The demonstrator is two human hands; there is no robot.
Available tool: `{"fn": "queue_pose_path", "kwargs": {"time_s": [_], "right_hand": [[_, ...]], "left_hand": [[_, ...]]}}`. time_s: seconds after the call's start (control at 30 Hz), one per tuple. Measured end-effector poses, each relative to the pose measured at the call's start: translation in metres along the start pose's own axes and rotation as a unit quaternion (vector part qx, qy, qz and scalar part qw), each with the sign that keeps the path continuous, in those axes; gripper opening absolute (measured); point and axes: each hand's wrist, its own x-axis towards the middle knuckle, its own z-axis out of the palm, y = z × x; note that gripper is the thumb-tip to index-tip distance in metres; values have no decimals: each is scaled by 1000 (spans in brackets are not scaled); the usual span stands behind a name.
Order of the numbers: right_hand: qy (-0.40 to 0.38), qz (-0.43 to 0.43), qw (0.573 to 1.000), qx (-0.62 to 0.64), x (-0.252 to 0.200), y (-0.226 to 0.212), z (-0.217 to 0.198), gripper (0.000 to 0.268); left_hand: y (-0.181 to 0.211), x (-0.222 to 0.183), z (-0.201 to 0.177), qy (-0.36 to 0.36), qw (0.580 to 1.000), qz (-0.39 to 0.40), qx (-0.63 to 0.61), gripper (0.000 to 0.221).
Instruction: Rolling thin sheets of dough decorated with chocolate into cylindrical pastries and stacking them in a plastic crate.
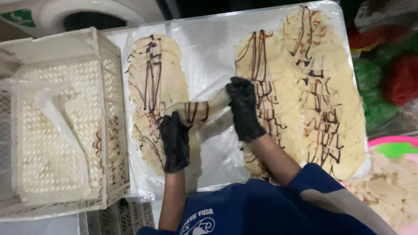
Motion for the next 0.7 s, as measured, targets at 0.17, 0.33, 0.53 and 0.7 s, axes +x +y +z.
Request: {"fn": "queue_pose_path", "kwargs": {"time_s": [0.17,0.33,0.53,0.7], "right_hand": [[-23,-183,974,-132,111,-100,-29,24],[-68,-213,954,-198,167,-162,-58,16],[70,-154,968,-186,245,-79,-189,18],[129,-188,897,-379,213,-82,-195,11]], "left_hand": [[-90,63,103,-217,973,26,-68,22],[-173,123,194,-162,981,-74,-83,34],[-312,177,150,-209,956,-189,-76,3],[-210,93,116,-223,940,-255,-24,27]]}}
